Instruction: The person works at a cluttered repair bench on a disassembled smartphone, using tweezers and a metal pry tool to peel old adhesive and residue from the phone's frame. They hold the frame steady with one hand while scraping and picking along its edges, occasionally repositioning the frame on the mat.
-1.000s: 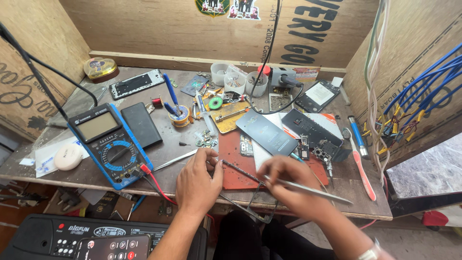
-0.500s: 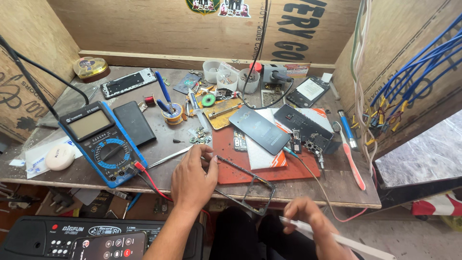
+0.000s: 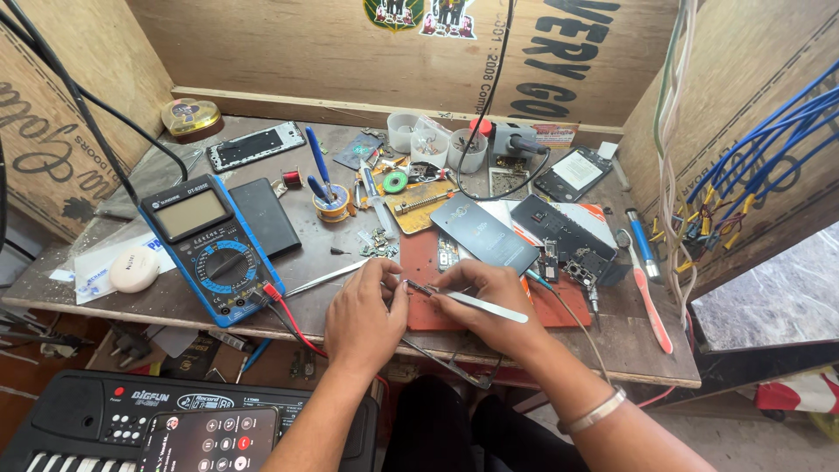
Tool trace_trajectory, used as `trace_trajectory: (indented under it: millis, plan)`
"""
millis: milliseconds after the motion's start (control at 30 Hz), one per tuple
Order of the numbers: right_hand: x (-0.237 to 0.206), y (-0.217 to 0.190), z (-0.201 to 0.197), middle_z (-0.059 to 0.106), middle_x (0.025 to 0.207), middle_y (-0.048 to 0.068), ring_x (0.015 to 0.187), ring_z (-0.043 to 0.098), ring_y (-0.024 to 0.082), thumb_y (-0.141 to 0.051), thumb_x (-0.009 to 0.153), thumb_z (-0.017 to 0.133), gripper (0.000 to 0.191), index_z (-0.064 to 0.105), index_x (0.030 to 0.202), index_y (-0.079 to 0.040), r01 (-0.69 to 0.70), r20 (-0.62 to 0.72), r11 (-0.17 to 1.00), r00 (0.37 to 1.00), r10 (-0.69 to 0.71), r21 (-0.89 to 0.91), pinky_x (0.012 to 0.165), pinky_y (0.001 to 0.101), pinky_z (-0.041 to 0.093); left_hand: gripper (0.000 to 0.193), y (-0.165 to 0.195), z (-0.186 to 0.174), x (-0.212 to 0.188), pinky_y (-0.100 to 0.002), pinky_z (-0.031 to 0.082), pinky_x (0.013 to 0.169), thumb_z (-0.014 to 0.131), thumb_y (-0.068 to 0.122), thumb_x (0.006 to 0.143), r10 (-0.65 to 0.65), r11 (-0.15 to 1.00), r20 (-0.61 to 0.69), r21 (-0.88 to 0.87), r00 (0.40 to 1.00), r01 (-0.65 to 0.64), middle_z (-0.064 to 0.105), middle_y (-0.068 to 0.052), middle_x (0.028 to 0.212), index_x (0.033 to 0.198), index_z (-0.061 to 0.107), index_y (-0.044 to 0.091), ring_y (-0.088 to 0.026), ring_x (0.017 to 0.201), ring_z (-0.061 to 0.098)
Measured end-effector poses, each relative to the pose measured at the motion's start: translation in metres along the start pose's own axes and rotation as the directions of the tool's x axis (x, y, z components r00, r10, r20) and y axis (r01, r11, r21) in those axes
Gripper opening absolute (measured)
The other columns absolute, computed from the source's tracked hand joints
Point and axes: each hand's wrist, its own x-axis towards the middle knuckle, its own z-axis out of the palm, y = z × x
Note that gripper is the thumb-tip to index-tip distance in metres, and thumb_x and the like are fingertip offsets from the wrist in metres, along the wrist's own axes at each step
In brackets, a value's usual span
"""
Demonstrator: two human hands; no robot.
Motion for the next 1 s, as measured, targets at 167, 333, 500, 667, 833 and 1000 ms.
trace_trajectory:
  millis: [167, 333, 500, 667, 833, 1000]
  plan:
    - [0.004, 0.006, 0.004, 0.078, 0.074, 0.004, 0.064, 0.069, 0.005, -0.013, 0.080, 0.081, 0.015, 0.075, 0.087, -0.002, 0.026, -0.046, 0.999, 0.999, -0.027, -0.024, 0.057, 0.0235, 0.055, 0.016, -0.001, -0.001, 0.001, -0.043, 0.052, 0.073, 0.070, 0.017, 0.086, 0.026, 1.000, -0.014, 0.009, 1.000, -0.026, 0.071, -0.002, 0.082, 0.100, 0.064, 0.011, -0.024, 0.083, 0.068]
    - [0.003, 0.010, 0.004, 0.078, 0.072, 0.005, 0.063, 0.068, 0.006, -0.013, 0.081, 0.080, 0.015, 0.076, 0.089, -0.002, 0.001, -0.027, 1.000, 1.000, -0.001, -0.026, 0.055, 0.0243, 0.054, 0.015, -0.003, 0.001, 0.002, -0.042, 0.052, 0.073, 0.070, 0.017, 0.086, 0.029, 1.000, -0.007, 0.008, 1.000, -0.029, 0.071, -0.002, 0.082, 0.099, 0.064, 0.011, -0.024, 0.081, 0.069]
    - [0.004, 0.011, 0.003, 0.079, 0.074, 0.005, 0.064, 0.072, 0.007, -0.014, 0.080, 0.081, 0.014, 0.076, 0.086, -0.002, 0.049, -0.048, 0.998, 0.998, -0.052, -0.047, 0.057, 0.0255, 0.056, 0.014, -0.004, 0.002, 0.004, -0.042, 0.052, 0.073, 0.071, 0.017, 0.086, 0.027, 1.000, -0.017, 0.003, 1.000, -0.027, 0.071, -0.003, 0.080, 0.097, 0.063, 0.011, -0.024, 0.081, 0.069]
    - [0.003, 0.015, 0.005, 0.078, 0.076, 0.008, 0.066, 0.074, 0.012, -0.012, 0.081, 0.079, 0.013, 0.074, 0.088, -0.002, 0.133, -0.009, 0.985, 0.991, -0.135, -0.113, 0.060, 0.0279, 0.057, 0.014, -0.007, 0.007, 0.004, -0.041, 0.053, 0.073, 0.072, 0.015, 0.086, 0.052, 0.999, -0.041, -0.011, 0.998, -0.053, 0.071, -0.002, 0.081, 0.096, 0.063, 0.011, -0.023, 0.080, 0.070]
    - [0.011, 0.017, 0.006, 0.077, 0.080, 0.010, 0.070, 0.075, 0.013, -0.012, 0.083, 0.078, 0.013, 0.073, 0.090, -0.002, 0.216, 0.017, 0.972, 0.976, -0.215, -0.091, 0.062, 0.0283, 0.057, 0.022, -0.011, 0.010, 0.006, -0.042, 0.053, 0.072, 0.073, 0.016, 0.085, 0.020, 0.999, -0.020, -0.029, 1.000, -0.020, 0.071, -0.003, 0.080, 0.103, 0.061, 0.011, -0.023, 0.078, 0.070]
    - [0.016, 0.015, 0.005, 0.076, 0.075, 0.011, 0.063, 0.072, 0.016, -0.013, 0.081, 0.079, 0.013, 0.072, 0.085, -0.002, 0.166, 0.045, 0.976, 0.986, -0.162, -0.138, 0.059, 0.0304, 0.055, 0.024, -0.009, 0.011, 0.005, -0.042, 0.054, 0.071, 0.073, 0.017, 0.084, -0.021, 0.999, -0.011, -0.025, 1.000, 0.021, 0.072, -0.002, 0.081, 0.103, 0.059, 0.011, -0.022, 0.077, 0.071]
